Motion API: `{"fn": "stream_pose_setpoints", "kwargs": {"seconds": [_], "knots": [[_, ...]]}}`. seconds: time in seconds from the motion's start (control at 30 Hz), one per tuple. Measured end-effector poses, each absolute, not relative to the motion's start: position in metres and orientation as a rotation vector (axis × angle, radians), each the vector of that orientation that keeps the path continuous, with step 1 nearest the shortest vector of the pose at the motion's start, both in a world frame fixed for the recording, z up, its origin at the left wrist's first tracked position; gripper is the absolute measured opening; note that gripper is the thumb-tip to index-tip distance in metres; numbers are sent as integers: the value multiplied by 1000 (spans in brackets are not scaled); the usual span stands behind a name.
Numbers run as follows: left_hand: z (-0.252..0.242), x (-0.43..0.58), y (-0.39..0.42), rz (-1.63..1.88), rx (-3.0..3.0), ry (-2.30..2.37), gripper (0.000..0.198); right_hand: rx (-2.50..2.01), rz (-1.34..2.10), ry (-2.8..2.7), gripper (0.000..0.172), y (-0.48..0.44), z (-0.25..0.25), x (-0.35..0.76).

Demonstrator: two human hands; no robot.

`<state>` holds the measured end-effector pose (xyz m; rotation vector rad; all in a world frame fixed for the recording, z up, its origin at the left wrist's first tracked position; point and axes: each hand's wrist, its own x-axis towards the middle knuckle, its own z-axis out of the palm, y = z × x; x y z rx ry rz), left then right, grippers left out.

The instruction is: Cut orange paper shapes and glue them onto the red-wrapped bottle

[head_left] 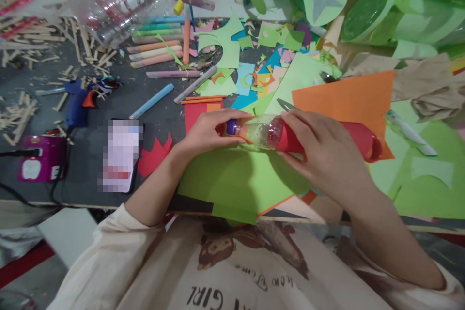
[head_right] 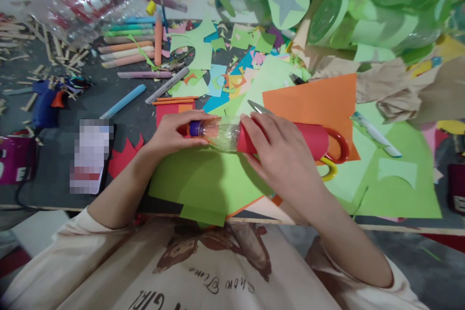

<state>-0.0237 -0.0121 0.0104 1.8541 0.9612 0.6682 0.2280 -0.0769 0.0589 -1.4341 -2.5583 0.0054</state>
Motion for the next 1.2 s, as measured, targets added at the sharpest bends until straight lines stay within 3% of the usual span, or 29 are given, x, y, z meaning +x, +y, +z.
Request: {"fn": "stream_pose_setpoints", "kwargs": {"seconds": [0.27,0.47,0.77,1.2], "knots": [[9,-24,-13,669,1829,982,69,-1482,197,-2761,73,-44,71,202],[5,-25,-10,757,1807,952,66,-1606,312,-2824,57,-35,83,187],[1,-28,-5,886,1818,963,66,-1721,383,-2748,63,-27,83,176],[-10,-28,-4,943,1782,957,75,-1689,305,-2700,46,-31,78,175]]}}
